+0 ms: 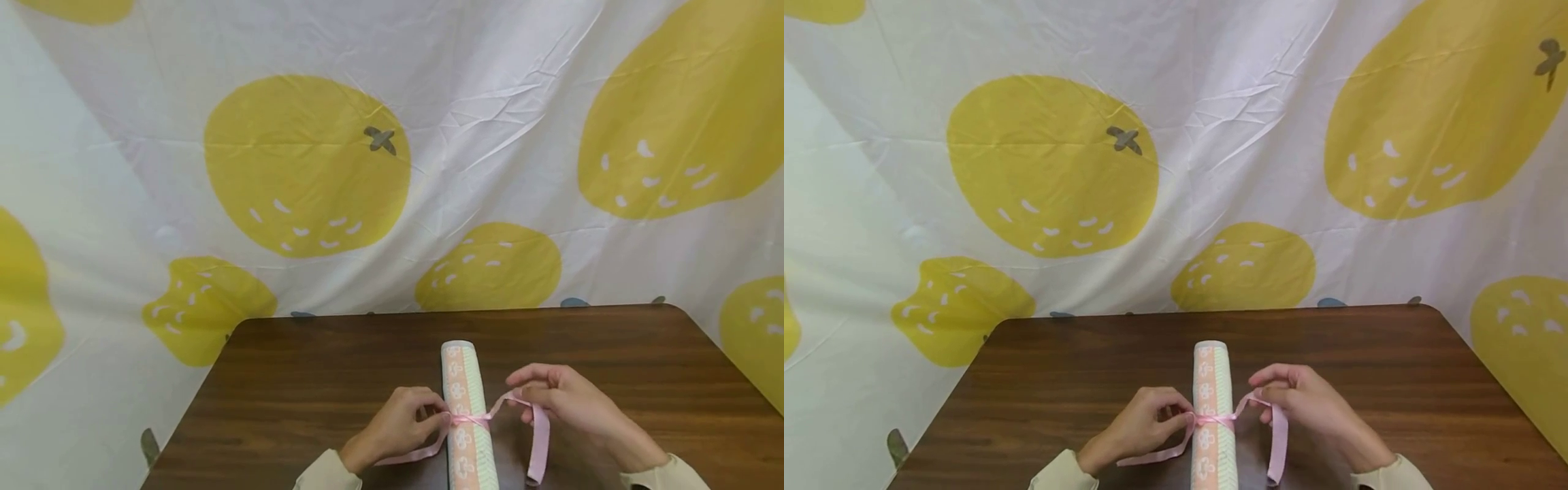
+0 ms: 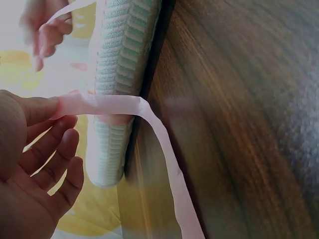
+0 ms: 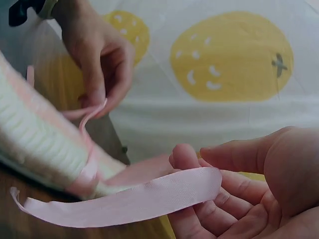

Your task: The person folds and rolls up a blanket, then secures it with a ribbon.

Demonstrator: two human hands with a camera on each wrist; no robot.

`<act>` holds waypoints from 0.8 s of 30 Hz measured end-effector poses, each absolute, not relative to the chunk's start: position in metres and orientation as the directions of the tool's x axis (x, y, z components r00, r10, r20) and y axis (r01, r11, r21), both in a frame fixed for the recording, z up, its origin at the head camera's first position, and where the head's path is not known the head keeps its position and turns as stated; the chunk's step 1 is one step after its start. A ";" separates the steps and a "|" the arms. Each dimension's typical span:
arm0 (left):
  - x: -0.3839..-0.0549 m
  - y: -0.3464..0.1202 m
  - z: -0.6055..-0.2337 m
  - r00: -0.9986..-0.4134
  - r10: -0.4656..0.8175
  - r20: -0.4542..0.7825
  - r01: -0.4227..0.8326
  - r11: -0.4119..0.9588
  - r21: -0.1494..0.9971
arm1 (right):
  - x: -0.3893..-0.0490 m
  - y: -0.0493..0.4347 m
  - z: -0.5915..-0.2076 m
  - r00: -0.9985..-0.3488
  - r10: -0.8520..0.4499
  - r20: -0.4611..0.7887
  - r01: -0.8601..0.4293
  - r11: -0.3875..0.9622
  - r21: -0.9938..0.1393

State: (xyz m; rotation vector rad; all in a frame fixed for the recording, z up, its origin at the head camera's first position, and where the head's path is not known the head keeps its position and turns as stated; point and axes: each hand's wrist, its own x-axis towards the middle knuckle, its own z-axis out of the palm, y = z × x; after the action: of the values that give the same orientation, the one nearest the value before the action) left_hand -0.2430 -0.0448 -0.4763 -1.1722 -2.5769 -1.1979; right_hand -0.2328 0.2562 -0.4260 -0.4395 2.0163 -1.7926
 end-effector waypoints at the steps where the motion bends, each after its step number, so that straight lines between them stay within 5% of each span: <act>1: -0.243 -0.045 -0.476 -0.708 0.611 0.355 0.665 0.407 0.626 | -0.234 0.252 -0.422 -0.868 -0.489 -0.089 0.030 0.126 -0.992; 24: -0.242 -0.045 -0.475 -0.702 0.597 0.389 0.675 0.383 0.630 | -0.267 0.160 -0.405 -0.905 -0.412 -0.108 0.053 0.144 -0.988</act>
State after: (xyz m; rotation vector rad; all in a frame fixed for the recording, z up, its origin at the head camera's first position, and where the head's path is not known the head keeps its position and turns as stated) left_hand -0.2416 -0.0450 -0.4753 -1.1679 -2.5308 -1.2247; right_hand -0.2673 0.1599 -0.4054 -0.3459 2.0737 -1.8155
